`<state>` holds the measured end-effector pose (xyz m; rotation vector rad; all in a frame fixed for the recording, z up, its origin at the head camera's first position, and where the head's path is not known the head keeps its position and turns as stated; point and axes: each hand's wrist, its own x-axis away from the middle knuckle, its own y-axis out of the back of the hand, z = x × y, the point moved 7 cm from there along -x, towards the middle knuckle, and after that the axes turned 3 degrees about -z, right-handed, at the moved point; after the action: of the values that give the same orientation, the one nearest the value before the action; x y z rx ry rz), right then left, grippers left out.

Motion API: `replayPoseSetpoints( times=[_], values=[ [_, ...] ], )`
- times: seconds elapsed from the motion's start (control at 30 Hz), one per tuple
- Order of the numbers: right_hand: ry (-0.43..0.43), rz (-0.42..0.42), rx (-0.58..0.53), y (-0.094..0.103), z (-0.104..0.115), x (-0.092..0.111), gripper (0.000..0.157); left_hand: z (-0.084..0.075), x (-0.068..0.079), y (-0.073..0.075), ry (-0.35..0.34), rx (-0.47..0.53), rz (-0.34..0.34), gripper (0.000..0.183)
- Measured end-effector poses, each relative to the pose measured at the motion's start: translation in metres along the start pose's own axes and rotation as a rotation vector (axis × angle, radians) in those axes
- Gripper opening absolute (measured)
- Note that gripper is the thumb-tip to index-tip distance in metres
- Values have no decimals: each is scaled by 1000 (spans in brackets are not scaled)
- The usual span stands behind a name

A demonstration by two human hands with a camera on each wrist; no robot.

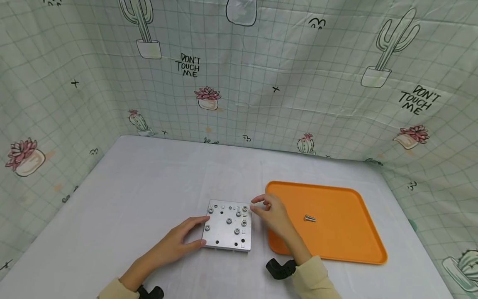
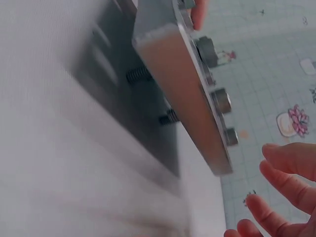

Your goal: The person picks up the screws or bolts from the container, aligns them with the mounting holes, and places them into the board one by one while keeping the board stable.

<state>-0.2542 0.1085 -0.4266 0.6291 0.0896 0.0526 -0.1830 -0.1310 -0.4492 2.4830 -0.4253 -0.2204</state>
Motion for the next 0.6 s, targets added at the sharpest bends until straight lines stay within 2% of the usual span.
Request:
replayPoseSetpoints(
  times=[0.17, 0.4, 0.6],
  values=[
    [-2, -1, 13, 19, -8, 3, 16, 1, 0, 1, 7, -6, -9, 56],
    [1, -10, 57, 46, -25, 9, 20, -1, 0, 0, -18, -14, -11, 54],
    [-10, -21, 122, 62, -35, 19, 20, 1, 0, 1, 3, -5, -8, 56]
  ],
)
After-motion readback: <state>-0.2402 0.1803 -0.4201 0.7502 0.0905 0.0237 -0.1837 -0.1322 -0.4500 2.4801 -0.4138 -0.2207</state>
